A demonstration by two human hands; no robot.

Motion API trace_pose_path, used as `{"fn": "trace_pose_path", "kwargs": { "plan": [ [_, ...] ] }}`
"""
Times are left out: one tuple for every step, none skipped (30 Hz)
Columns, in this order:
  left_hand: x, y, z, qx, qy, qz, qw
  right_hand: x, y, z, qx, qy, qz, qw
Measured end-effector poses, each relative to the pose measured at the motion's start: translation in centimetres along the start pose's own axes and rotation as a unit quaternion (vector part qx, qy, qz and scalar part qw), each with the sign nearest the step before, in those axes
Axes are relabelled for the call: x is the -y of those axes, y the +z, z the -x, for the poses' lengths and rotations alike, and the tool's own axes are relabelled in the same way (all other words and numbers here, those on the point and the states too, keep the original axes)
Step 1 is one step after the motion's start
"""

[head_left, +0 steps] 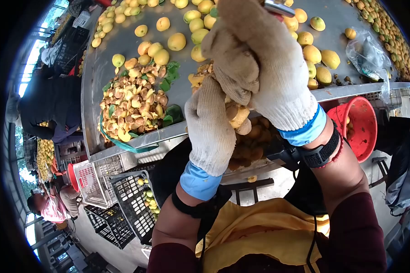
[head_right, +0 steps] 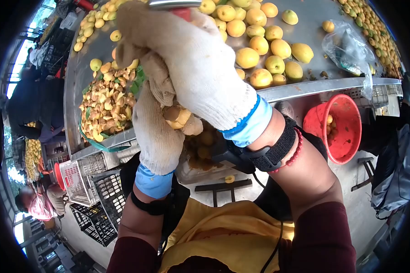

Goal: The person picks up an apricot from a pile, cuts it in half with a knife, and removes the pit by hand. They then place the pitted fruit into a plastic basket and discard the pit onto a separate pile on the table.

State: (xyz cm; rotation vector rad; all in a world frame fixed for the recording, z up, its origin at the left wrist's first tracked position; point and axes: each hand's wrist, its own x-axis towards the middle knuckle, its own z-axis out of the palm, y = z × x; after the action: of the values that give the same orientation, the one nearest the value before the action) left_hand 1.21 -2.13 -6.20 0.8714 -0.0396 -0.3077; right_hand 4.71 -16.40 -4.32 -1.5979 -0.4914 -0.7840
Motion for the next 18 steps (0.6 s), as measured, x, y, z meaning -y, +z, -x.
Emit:
{"fn": "trace_pose_path", "kwargs": {
  "plan": [
    [-0.2,-0.8,-0.2,0.088,-0.038,0.058,0.994,0.5,0.4,0.0,0.0,0.001,-0.001,1.0],
    [0.0,-1.1,-0.3,0.086,-0.038,0.057,0.994,1.1,0.9,-0.1,0.038,0.012,-0.02,0.999],
    [0.3,-1.2,-0.4,0.054,-0.024,0.054,0.997,1.7,1.3,-0.4,0.075,0.022,-0.039,0.996],
    [0.6,-1.3,-0.5,0.021,-0.009,0.049,0.999,2.1,1.7,-0.5,0.111,0.032,-0.058,0.992],
    [1.1,-1.2,-0.7,-0.012,0.005,0.045,0.999,2.3,1.9,-0.6,0.148,0.041,-0.077,0.985],
    [1.5,-1.1,-0.8,-0.044,0.019,0.04,0.998,2.2,1.9,-0.6,0.146,0.042,-0.079,0.985],
    [1.9,-0.8,-1.0,-0.076,0.033,0.035,0.996,1.9,1.8,-0.8,0.131,0.082,-0.104,0.983],
    [1.9,0.2,-1.3,-0.1,0.181,-0.25,0.946,1.5,1.7,-1.1,0.116,0.12,-0.127,0.978],
    [1.9,0.1,-1.6,-0.1,0.181,-0.251,0.946,1.1,1.6,-1.4,0.102,0.159,-0.15,0.97],
    [1.9,-0.1,-1.9,-0.104,0.179,-0.262,0.943,0.8,1.6,-1.7,0.09,0.196,-0.173,0.961],
    [1.7,-0.3,-2.3,-0.107,0.179,-0.273,0.939,0.7,2.4,-2.1,-0.015,0.269,-0.462,0.845],
    [1.6,-0.6,-2.7,-0.11,0.178,-0.285,0.935,0.7,2.0,-3.0,-0.046,0.337,-0.521,0.782],
    [1.4,-1.0,-3.0,-0.113,0.176,-0.298,0.931,0.8,1.5,-4.0,-0.077,0.402,-0.574,0.709],
    [1.3,-1.3,-3.3,-0.115,0.172,-0.311,0.927,-0.3,1.3,-3.6,-0.078,0.402,-0.575,0.708],
    [1.2,-1.6,-3.7,-0.114,0.171,-0.324,0.924,-1.6,1.2,-3.1,-0.029,0.356,-0.589,0.724],
    [1.0,-1.9,-4.2,-0.113,0.169,-0.336,0.92,-2.7,1.0,-2.7,0.021,0.308,-0.601,0.738],
    [0.8,-2.2,-4.6,-0.112,0.167,-0.347,0.916,-1.9,1.0,-2.9,0.019,0.306,-0.601,0.738],
    [0.5,-2.5,-4.9,-0.111,0.163,-0.359,0.912,-0.3,1.1,-3.2,0.04,0.351,-0.417,0.838]
  ]
}}
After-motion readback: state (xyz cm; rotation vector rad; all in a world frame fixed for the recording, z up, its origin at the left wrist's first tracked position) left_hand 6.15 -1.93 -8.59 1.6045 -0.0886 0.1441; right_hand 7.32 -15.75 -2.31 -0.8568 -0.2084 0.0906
